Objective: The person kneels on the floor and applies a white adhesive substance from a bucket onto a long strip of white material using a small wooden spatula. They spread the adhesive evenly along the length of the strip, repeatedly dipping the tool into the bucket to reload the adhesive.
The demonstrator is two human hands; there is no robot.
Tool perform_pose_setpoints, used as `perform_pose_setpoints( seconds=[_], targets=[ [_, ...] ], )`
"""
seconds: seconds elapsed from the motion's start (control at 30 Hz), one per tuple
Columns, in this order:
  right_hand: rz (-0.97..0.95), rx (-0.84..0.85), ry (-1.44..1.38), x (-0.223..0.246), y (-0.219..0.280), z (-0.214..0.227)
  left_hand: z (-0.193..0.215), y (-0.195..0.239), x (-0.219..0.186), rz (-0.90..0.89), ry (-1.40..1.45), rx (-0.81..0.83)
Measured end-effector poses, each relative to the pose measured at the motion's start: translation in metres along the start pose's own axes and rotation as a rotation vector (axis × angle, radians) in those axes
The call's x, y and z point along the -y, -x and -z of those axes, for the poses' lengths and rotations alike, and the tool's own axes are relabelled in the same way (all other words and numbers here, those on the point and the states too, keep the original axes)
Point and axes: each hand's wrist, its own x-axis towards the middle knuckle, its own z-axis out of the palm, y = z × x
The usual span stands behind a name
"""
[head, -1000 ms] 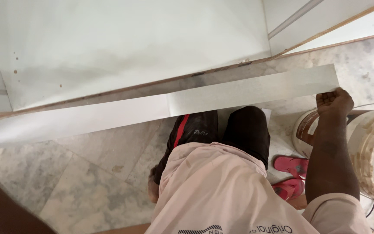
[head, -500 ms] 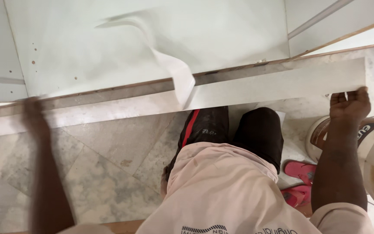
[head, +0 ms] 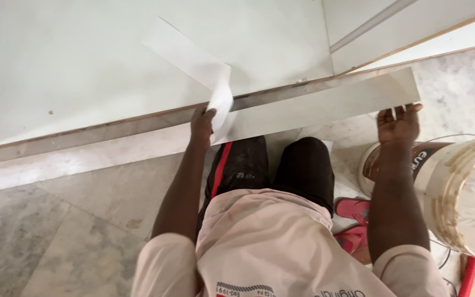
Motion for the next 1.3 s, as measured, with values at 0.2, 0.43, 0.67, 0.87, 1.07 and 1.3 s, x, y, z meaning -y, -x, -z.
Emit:
perform_pose_setpoints(
  seconds=[0.2, 0.43, 0.67, 0.87, 1.07, 1.3],
  targets=[
    [-0.176, 0.072, -0.200, -0.047, 0.007, -0.025, 0.024, 0.051, -0.023, 0.111, 0.422, -0.059],
    [-0.156, 0.499, -0.444, -0.089, 0.062, -0.081, 0.092, 0.107, -0.055, 0.046, 0.522, -0.088],
    [-0.009, 0.898, -0.290, -0.061, 0.085, -0.130, 0.144, 0.104, -0.052, -0.195, 0.631, -0.315],
    [0.116, 1.014, -0.190, -0.044, 0.062, -0.146, 0.177, 0.090, -0.020, -0.259, 0.534, -0.763],
    [0.173, 0.948, -0.204, -0.025, 0.073, -0.148, 0.227, 0.094, 0.006, 0.037, -0.154, -1.296],
    [0.260, 0.814, -0.252, 0.020, 0.113, -0.144, 0.070, 0.117, -0.094, -0.737, -0.913, -0.100]
  ],
)
